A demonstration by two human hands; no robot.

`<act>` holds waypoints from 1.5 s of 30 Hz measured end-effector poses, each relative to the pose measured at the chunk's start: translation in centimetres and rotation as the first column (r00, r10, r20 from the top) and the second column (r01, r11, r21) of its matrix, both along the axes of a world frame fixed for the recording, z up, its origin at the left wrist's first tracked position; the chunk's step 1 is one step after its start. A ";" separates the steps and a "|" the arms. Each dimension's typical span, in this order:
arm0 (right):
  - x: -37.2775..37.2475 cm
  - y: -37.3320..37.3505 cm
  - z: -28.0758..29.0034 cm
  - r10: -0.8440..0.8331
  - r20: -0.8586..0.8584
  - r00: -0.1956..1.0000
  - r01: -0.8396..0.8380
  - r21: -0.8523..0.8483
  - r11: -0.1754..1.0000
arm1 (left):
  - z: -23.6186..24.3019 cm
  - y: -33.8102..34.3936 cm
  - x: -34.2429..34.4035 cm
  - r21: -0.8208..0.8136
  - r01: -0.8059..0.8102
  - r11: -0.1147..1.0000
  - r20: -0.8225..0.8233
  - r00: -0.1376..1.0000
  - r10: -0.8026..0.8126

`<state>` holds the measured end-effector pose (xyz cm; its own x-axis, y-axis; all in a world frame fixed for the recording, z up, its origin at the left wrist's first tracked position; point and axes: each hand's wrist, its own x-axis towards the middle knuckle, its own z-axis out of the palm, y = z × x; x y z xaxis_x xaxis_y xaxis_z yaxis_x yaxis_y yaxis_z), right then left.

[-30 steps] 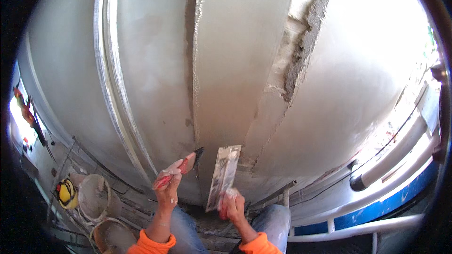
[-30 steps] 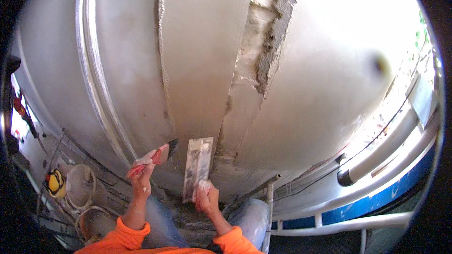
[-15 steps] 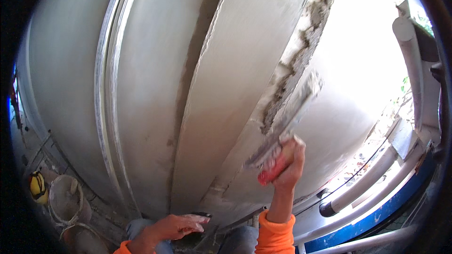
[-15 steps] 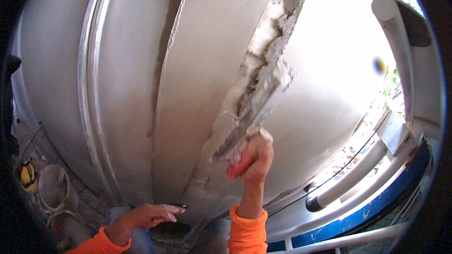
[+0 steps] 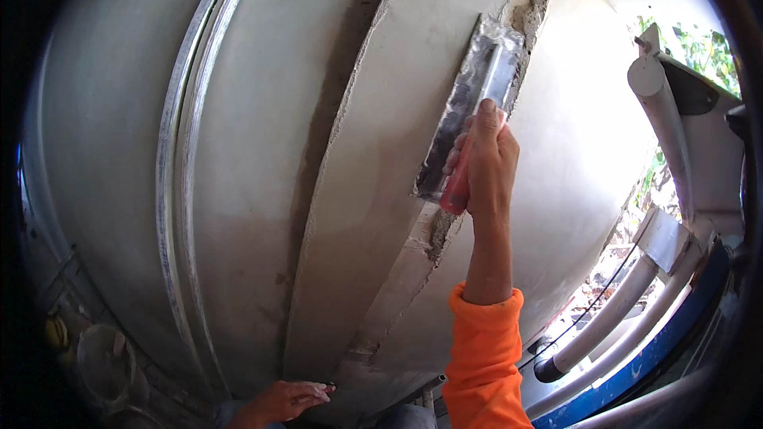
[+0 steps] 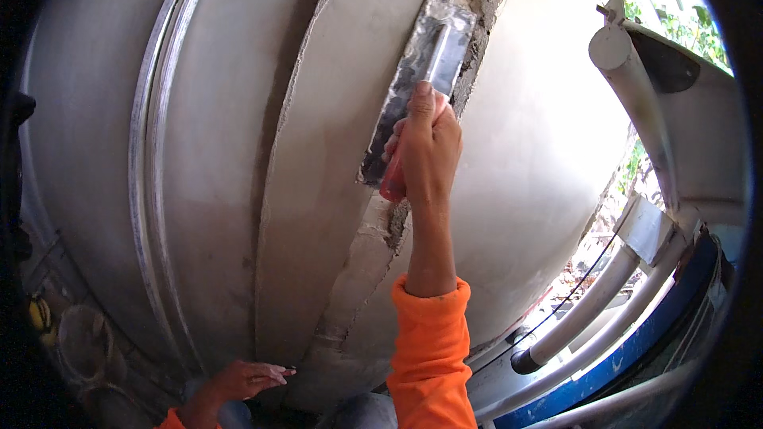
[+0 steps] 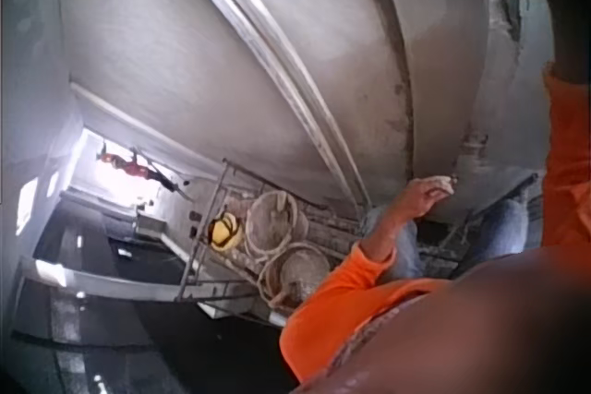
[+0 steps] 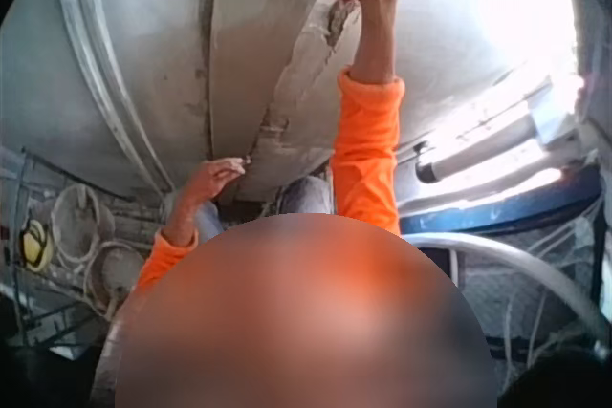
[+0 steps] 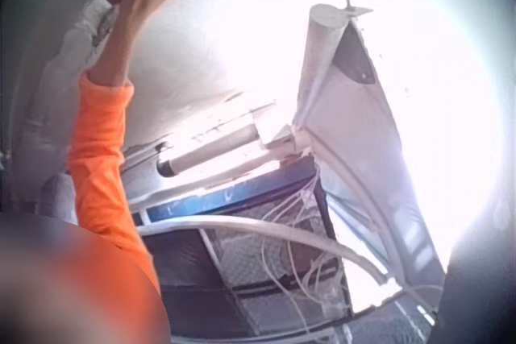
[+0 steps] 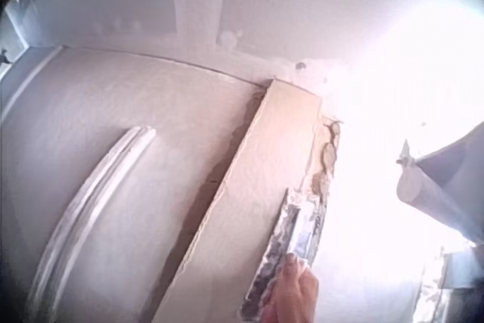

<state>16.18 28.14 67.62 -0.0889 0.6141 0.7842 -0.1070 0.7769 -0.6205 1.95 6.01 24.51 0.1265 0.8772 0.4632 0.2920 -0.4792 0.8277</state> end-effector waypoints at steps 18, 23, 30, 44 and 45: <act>-1.5 -1.0 -4.2 0.046 0.038 0.998 -0.043 -0.066 0.997 | 0.4 0.0 0.3 -0.033 0.015 0.999 0.044 0.999 -0.014; -1.0 -4.0 -8.9 0.047 0.092 0.995 -0.030 -0.184 0.983 | 0.5 -0.1 0.6 -0.072 0.016 0.997 0.006 1.000 -0.016; -0.4 -0.8 -3.0 0.022 0.014 1.000 -0.021 -0.078 0.997 | 0.4 -0.1 0.6 -0.086 0.007 0.996 0.046 0.999 -0.003; 0.0 -1.5 -3.3 0.017 0.023 1.000 -0.014 -0.123 0.992 | 0.1 0.3 0.6 -0.034 -0.024 0.999 0.026 0.999 0.024; -0.1 -2.2 -4.8 0.026 0.046 0.999 -0.019 -0.141 0.990 | 0.0 0.3 0.6 -0.075 -0.042 0.996 0.063 0.997 0.046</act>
